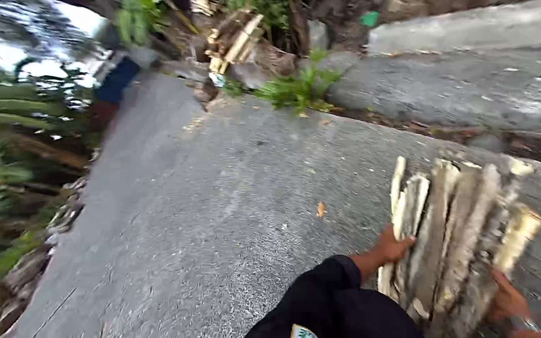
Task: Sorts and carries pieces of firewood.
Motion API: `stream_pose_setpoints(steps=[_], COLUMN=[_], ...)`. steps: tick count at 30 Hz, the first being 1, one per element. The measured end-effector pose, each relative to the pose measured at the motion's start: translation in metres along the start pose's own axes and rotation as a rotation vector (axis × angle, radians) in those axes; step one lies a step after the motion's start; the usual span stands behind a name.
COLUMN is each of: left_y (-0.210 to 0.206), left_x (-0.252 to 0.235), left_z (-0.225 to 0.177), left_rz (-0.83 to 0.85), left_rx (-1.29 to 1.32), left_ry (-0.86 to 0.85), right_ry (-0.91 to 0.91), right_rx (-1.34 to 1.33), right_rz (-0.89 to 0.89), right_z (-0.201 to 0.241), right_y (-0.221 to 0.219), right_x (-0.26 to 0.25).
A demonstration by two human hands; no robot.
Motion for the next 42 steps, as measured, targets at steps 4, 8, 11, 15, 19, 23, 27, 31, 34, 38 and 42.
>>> stream_pose_setpoints(steps=[4,8,11,15,19,23,27,31,34,38,42], left_y=[0.008,0.008,0.006,0.009,0.013,0.007,0.003,0.003,-0.006,-0.008,-0.007], left_x=[0.006,0.008,0.004,0.003,0.003,0.005,0.007,0.017,0.017,0.020,0.026], left_z=[-0.003,-0.004,-0.005,-0.002,-0.006,-0.013,-0.014,-0.016,-0.009,-0.009,-0.010], left_rz=[0.108,0.216,0.260,0.333,0.422,0.406,0.405,0.424,0.416,0.410,0.401], left_rx=[0.271,0.542,0.557,0.650,0.657,0.622,0.643,0.642,0.660,0.672,0.682], left_ry=[0.076,0.105,0.156,0.138,0.209,0.263,0.234,0.255,0.284,0.287,0.242], right_ry=[-0.004,-0.037,-0.037,-0.032,0.016,-0.008,-0.040,-0.043,-0.017,-0.018,-0.025], right_rx=[0.030,-0.040,-0.077,-0.101,-0.158,-0.139,-0.145,-0.059,-0.062,0.000,0.037], right_rz=[0.002,0.058,0.069,0.073,0.065,0.043,0.007,0.039,0.023,0.006,-0.006], right_z=[-0.004,0.003,0.003,0.008,0.007,0.001,0.001,0.016,0.013,0.007,0.003], right_y=[0.006,0.001,0.006,0.009,0.013,0.018,0.018,0.015,0.019,0.021,0.027], right_x=[-0.005,0.001,0.001,0.003,0.003,0.001,0.000,0.014,0.013,0.010,0.009])
Point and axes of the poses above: each hand's wrist, its own x-axis away from the middle knuckle, its own y-axis out of the back of the hand, z = x × y, the point moved 1 cm from there along -x, towards the middle knuckle, and after that the axes turned 3 degrees about -y, right-handed, at the moved point
